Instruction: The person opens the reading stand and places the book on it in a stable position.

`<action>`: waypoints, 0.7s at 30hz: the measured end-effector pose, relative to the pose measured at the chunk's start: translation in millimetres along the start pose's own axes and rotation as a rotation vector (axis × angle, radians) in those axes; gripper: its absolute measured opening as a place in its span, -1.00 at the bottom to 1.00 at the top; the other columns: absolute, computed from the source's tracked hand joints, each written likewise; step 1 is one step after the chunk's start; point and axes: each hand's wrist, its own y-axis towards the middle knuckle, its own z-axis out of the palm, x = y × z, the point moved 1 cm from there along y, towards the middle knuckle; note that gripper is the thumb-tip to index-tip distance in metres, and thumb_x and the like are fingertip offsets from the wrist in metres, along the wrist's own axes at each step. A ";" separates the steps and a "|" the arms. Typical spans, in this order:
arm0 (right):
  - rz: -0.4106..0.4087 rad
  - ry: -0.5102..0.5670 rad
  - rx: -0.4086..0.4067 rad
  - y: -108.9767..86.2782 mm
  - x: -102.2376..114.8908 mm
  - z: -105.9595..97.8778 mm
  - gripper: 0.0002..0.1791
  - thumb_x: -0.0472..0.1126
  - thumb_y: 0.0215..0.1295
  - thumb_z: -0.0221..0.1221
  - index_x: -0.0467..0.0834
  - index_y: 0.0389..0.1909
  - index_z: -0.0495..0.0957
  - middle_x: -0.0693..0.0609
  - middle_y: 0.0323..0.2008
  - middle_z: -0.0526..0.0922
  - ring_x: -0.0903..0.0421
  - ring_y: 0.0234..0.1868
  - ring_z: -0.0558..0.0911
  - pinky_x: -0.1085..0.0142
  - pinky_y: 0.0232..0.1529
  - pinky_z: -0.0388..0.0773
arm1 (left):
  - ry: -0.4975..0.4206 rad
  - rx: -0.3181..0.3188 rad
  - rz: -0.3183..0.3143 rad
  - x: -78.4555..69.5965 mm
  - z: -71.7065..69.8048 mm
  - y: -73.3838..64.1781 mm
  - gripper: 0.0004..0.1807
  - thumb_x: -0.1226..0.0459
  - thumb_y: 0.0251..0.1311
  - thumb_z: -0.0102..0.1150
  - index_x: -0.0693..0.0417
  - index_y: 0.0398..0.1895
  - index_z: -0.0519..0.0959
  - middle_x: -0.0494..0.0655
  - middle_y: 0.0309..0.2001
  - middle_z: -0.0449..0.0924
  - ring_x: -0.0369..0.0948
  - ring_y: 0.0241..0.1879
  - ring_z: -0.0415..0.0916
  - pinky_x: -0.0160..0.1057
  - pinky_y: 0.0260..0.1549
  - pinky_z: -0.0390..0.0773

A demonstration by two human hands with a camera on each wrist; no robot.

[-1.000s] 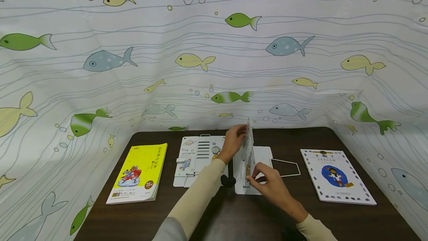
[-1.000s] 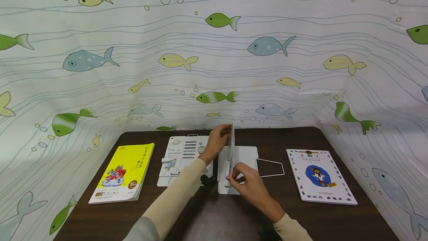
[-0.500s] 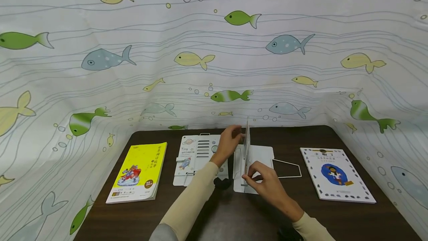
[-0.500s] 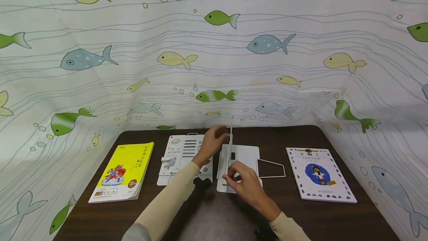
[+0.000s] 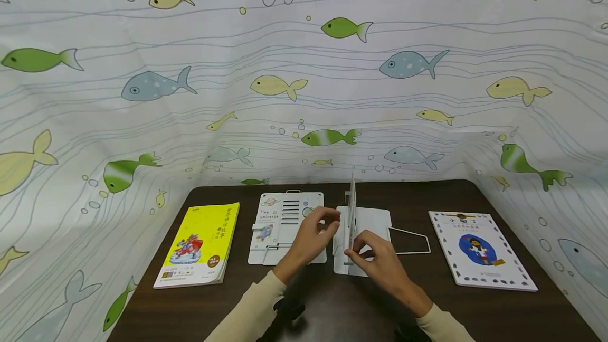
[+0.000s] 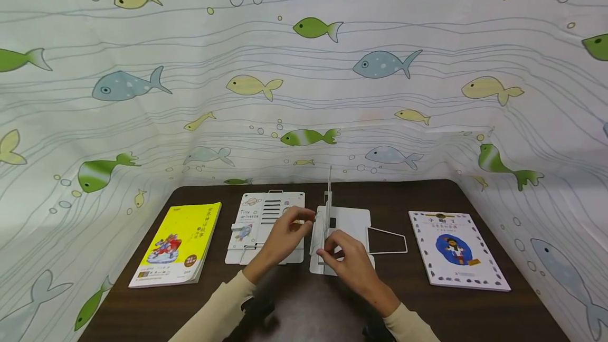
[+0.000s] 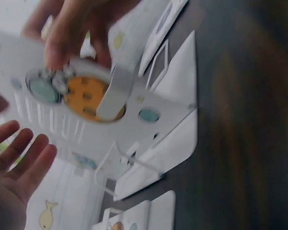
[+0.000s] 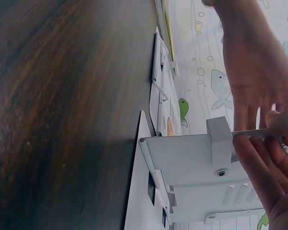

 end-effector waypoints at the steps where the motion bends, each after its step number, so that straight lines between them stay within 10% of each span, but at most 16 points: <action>1: 0.003 0.003 0.002 -0.2 0.0 0.0 -0.60 -0.47 0.12 0.52 0.00 -0.33 0.54 0.21 -0.36 0.61 0.37 -0.29 0.67 0.46 -0.36 0.72 | -0.031 0.029 0.010 -2.7 1.2 -5.9 -0.64 0.29 0.52 0.20 0.21 0.29 0.55 0.12 0.21 0.59 0.04 0.21 0.62 0.01 0.18 0.69; 6: 0.024 0.001 0.001 -1.1 -0.2 -0.8 -0.60 -0.46 0.10 0.53 0.01 -0.29 0.54 0.22 -0.34 0.60 0.36 -0.24 0.67 0.40 -0.32 0.75 | -0.134 0.131 0.013 -10.2 13.6 -25.1 -0.39 0.28 0.39 0.36 0.29 0.42 0.40 0.24 0.36 0.42 0.17 0.33 0.52 0.06 0.18 0.70; 15: 0.038 0.139 0.121 1.0 -10.2 -12.8 -0.63 -0.52 0.25 0.41 0.01 -0.15 0.64 0.05 -0.21 0.72 0.29 -0.12 0.72 0.30 -0.18 0.79 | -0.058 0.001 0.056 -11.0 28.2 -29.8 -0.50 0.30 0.40 0.39 0.18 0.35 0.52 0.22 0.21 0.58 0.09 0.18 0.66 -0.08 0.03 0.77; 21: 0.229 0.202 0.087 29.8 -34.6 -38.3 -0.85 -0.42 0.45 0.29 -0.16 -0.07 0.69 -0.14 -0.17 0.74 0.03 -0.21 0.79 0.30 -0.11 0.77 | -0.093 -0.027 0.039 -11.6 31.3 -29.6 -0.51 0.46 0.32 0.35 0.19 0.31 0.56 0.17 0.18 0.60 0.06 0.14 0.71 -0.36 -0.08 0.75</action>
